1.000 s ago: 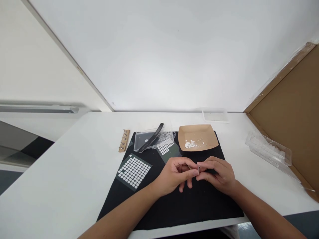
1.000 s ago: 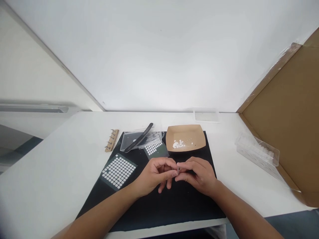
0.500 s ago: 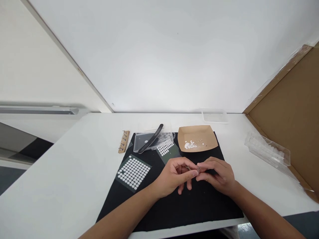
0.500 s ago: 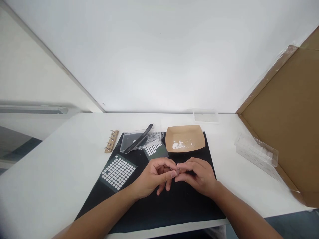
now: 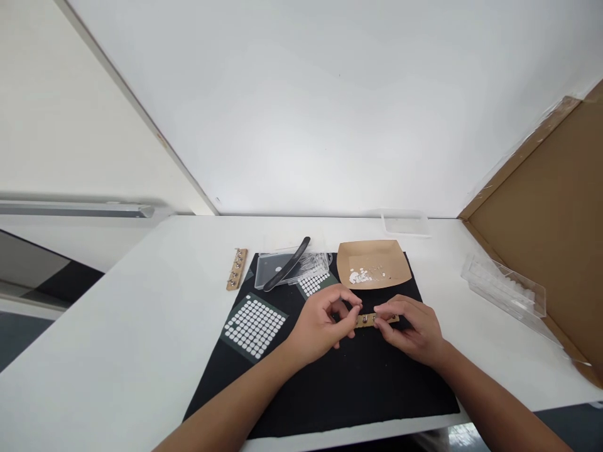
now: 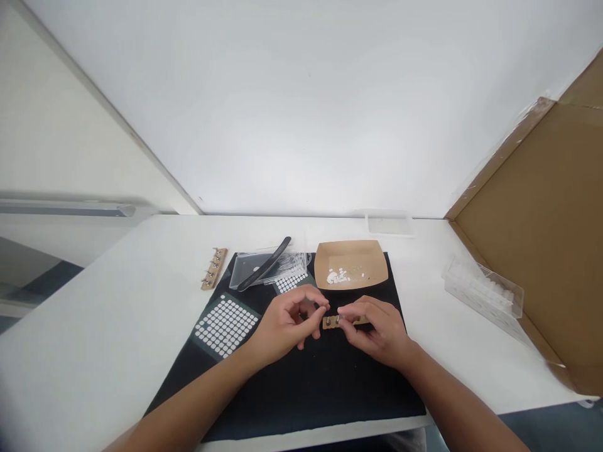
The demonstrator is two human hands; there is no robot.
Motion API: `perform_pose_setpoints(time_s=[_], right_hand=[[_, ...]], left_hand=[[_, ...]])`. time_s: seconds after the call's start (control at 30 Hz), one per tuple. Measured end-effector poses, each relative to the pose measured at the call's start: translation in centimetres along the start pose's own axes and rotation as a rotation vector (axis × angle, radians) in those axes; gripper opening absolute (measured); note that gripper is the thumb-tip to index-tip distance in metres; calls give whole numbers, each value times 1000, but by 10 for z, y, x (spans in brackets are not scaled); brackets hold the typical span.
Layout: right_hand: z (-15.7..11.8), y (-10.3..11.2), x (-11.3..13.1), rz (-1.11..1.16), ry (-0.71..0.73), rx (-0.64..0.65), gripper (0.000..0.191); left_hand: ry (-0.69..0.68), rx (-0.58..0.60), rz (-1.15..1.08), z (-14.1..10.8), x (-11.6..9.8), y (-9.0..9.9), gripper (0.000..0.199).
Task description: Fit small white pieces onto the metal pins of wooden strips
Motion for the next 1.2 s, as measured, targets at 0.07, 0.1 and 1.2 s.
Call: perform_pose_setpoints(time_s=[0.07, 0.1, 1.2], right_hand=[[0, -1, -1, -11, -27, -2, 24], [-1, -1, -2, -12, -40, -3, 24], [-16, 10, -24, 134, -311, 30, 11]], left_hand=[[-63, -60, 113, 1, -3, 7, 23], [-109, -91, 183, 2, -5, 10, 20], [-44, -338, 1438, 4, -19, 103, 36]])
Point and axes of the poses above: each hand's wrist, its own z-axis towards the middle knuckle, its own y-axis out of the back of the hand, x = y × z, the point moved 3 cm from there along z, towards the middle knuckle, and after that the axes turned 8 degrees about x, right-handed, at the moved point
